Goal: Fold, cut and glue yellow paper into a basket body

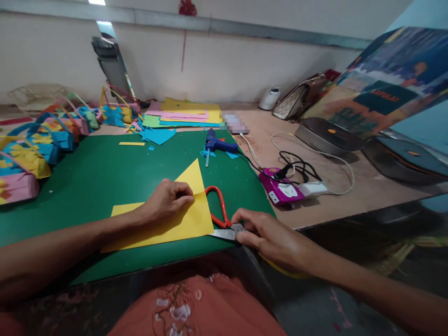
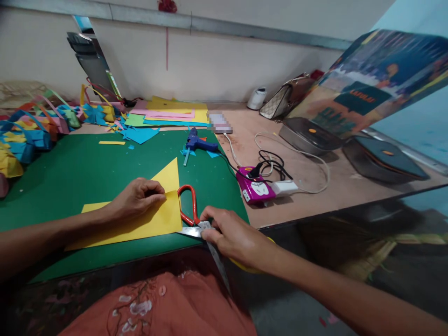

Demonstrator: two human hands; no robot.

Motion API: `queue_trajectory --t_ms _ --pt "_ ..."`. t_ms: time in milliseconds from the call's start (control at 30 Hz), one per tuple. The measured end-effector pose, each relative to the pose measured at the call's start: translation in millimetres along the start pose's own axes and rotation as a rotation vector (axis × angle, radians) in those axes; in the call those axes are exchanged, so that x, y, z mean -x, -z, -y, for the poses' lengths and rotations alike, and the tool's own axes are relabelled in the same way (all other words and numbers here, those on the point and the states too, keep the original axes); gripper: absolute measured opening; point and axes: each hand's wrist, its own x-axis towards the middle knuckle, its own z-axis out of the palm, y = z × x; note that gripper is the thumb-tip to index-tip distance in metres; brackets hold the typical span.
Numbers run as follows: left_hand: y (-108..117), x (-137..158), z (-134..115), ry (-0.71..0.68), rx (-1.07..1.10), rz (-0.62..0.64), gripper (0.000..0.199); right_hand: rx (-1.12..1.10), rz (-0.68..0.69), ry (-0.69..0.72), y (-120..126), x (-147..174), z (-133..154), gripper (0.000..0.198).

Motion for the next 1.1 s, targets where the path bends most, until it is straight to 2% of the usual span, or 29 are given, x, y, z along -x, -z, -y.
queue_trajectory --t_ms 367,1100 --pt "1.5 -1.9 2.5 -0.032 -0.005 0.016 0.016 0.036 -0.017 0.033 -1.9 -2.9 4.4 0.007" --pt "2.6 -3.7 5.1 -0.023 0.027 0.024 0.015 0.043 -0.005 0.002 -7.0 -7.3 11.4 0.010"
